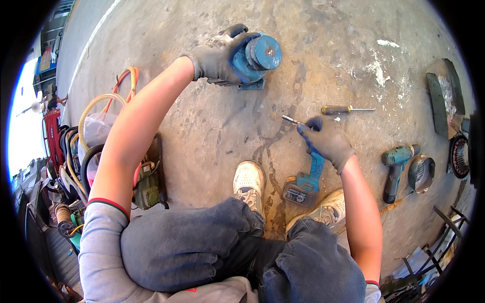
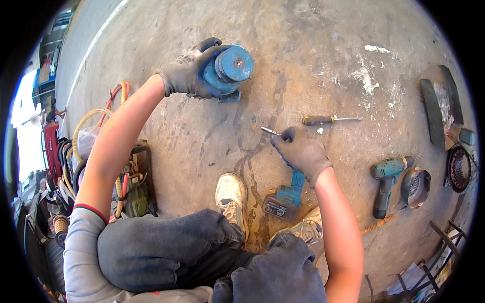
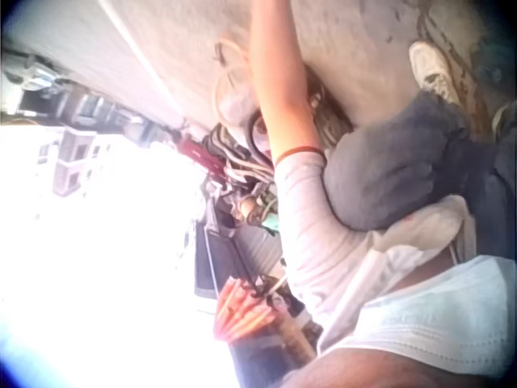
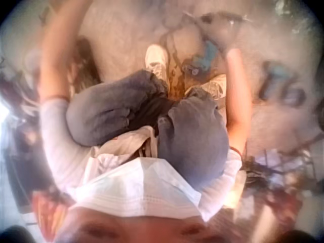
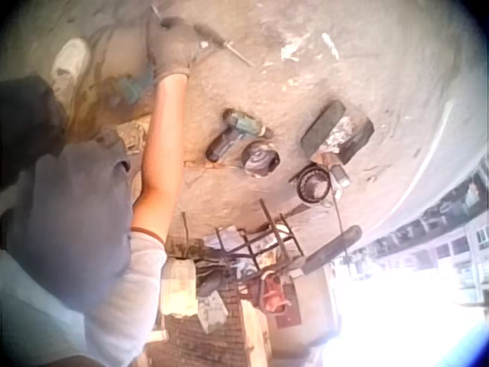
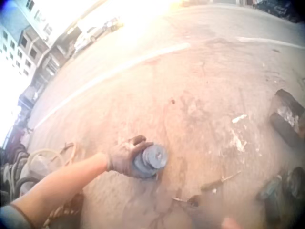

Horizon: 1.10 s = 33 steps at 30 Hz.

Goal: The person disassembles an electric motor on a concrete floor. They use a cordless impact driver to remove bolts from the motor housing, then separate the stator and rotor. The person uses a screwdriver to pry off a fan cover and a pneumatic air gun to blow dust out of the motor components.

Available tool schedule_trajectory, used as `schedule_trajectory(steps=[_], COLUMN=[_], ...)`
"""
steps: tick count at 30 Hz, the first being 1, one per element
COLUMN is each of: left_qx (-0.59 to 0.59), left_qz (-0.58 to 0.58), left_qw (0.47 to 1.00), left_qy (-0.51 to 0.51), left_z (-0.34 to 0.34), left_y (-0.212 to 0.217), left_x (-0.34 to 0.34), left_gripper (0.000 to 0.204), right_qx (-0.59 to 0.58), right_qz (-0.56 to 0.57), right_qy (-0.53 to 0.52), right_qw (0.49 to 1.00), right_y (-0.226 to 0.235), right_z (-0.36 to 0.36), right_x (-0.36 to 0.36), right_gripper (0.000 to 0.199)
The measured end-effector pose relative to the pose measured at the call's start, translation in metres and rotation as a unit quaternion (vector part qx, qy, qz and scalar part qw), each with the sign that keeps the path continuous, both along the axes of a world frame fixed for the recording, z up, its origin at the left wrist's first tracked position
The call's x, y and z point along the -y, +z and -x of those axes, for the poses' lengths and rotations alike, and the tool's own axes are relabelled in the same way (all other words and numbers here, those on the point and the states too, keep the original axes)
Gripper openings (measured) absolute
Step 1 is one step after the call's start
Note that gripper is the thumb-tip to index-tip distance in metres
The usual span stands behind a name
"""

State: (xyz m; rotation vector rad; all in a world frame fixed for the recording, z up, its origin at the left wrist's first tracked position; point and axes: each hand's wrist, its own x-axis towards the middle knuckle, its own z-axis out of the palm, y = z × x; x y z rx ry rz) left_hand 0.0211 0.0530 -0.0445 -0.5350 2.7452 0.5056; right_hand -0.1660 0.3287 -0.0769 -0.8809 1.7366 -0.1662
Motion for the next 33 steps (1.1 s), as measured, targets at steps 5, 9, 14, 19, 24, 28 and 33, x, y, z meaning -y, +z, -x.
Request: schedule_trajectory(steps=[5,9,14,19,24,28,33], left_qx=[0.022,-0.04,-0.023,0.036,0.092,0.137,0.166], left_qz=[0.021,0.026,0.059,0.068,0.064,0.042,-0.052], left_qw=[0.999,0.999,0.997,0.992,0.964,0.935,0.899], left_qy=[0.016,0.004,0.045,0.103,0.242,0.325,0.402], left_z=[0.021,0.006,0.009,0.036,0.073,0.089,0.069], left_y=[0.009,0.005,0.021,0.024,0.002,-0.001,-0.017], left_x=[-0.012,-0.007,-0.013,-0.031,-0.025,0.006,0.046], left_gripper=[0.106,0.105,0.1,0.096,0.097,0.099,0.087], right_qx=[-0.143,-0.108,-0.072,-0.014,-0.033,-0.078,-0.134], right_qz=[0.269,0.166,0.166,0.108,0.14,0.208,0.036], right_qy=[-0.058,0.014,-0.017,0.215,0.112,-0.13,-0.264], right_qw=[0.951,0.98,0.983,0.971,0.983,0.966,0.954], right_y=[-0.068,-0.06,-0.059,-0.054,-0.037,-0.016,-0.023], right_z=[-0.007,-0.018,-0.039,-0.105,-0.092,-0.051,-0.012], right_x=[0.096,0.137,0.067,0.009,-0.02,-0.065,-0.119], right_gripper=[0.046,0.039,0.033,0.039,0.046,0.029,0.041])
